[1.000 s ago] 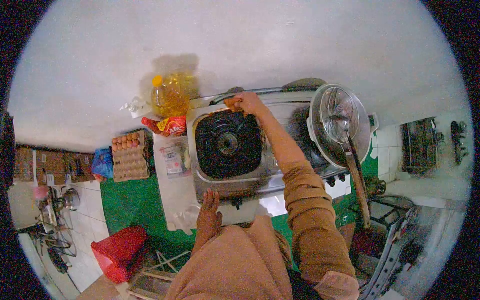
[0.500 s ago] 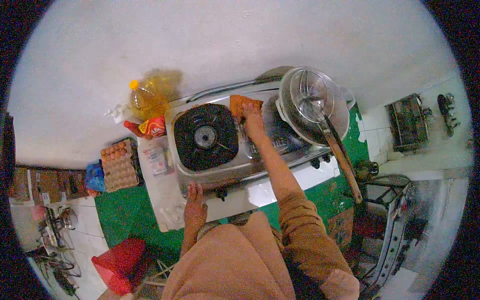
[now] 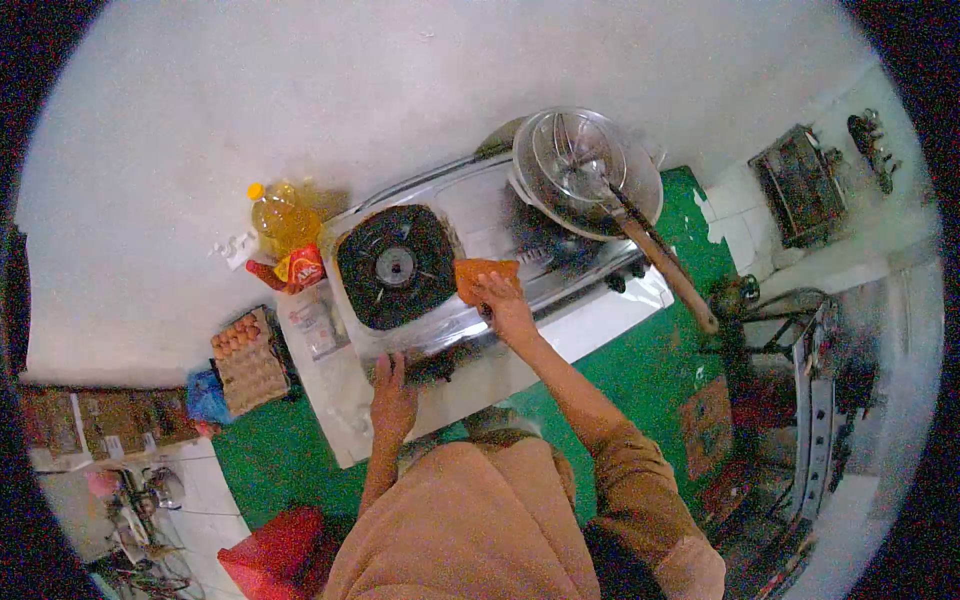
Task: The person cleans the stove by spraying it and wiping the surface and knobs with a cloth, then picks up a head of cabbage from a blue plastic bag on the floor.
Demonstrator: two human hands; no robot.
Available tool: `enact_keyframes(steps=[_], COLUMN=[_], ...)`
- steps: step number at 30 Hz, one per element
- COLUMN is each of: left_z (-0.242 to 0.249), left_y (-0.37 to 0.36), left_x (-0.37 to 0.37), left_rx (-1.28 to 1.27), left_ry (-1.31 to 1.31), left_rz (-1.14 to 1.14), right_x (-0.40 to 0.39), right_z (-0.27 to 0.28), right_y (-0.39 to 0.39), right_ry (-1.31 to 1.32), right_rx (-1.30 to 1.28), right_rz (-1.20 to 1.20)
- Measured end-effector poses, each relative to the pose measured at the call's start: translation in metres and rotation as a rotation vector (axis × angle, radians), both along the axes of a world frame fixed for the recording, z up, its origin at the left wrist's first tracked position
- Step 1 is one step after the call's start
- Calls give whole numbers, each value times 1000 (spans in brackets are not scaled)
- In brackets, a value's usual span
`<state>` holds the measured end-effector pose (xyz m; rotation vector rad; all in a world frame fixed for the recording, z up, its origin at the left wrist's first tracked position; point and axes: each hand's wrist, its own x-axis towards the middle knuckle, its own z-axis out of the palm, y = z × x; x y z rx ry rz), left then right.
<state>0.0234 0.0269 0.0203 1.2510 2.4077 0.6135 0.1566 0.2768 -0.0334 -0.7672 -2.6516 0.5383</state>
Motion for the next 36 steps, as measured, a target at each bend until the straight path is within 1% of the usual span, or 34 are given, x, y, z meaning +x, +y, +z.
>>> enact_keyframes(steps=[1,2,4,5,7,11,13,16,18,20,22,24,26,28,29,30,31,32,33,34,35,36], left_z=[3,6,28,34,40,49,67,71,72,75,81,91,96,99,99,99,98,93,84,79,78,78], left_y=[-2,-7,-15,-22,-40,-75,-88,-109,-120,-128,-133,-136,-141,-144,-146,-150,-153,-157,-163,-166,-165,-163], left_x=[-1,0,-1,0,2,0,-5,-11,-15,-18,-22,-23,-24,-27,-29,-31,-35,-39,-45,-50,-52,-54], left_rx=[70,66,200,196,190,141,100,122,126,135,116,134,151,160,157,205,253,248,324,398,392,468], left_ry=[21,20,-142,-145,-366,-464,-677,-685,-692,-697,-708,-721,-735,-749,-748,-728,-710,-713,-656,-597,-602,-576], left_rz=[-34,-41,-98,-101,-127,-161,-217,-308,-321,-333,-311,-300,-288,-245,-257,-203,-152,-166,-69,33,30,161], right_x=[3,5,5,2,-7,-30,-45,-63,-75,-86,-95,-100,-99,-98,-92,-86,-76,-61,-45,-28,-4,12], right_z=[-1,-3,-8,-11,-13,-15,-11,-8,-11,-19,-15,-12,-9,-5,-2,6,15,24,31,34,51,42], right_y=[-11,-24,-45,-53,-74,-112,-133,-159,-172,-184,-194,-203,-211,-215,-218,-218,-215,-210,-202,-187,-169,-147], right_ry=[-1,-1,85,82,130,143,152,197,173,214,252,251,282,335,417,501,506,609,703,914,833,988], right_rx=[0,-4,116,112,60,81,39,-18,-35,-40,-59,-84,-177,-202,-341,-478,-472,-842,-1214,-1153,-1176,-982], right_rz=[-38,-45,-112,-116,-190,-172,-154,-139,-104,-100,-41,-66,15,23,10,-4,-18,-203,-392,-388,-612,-639])
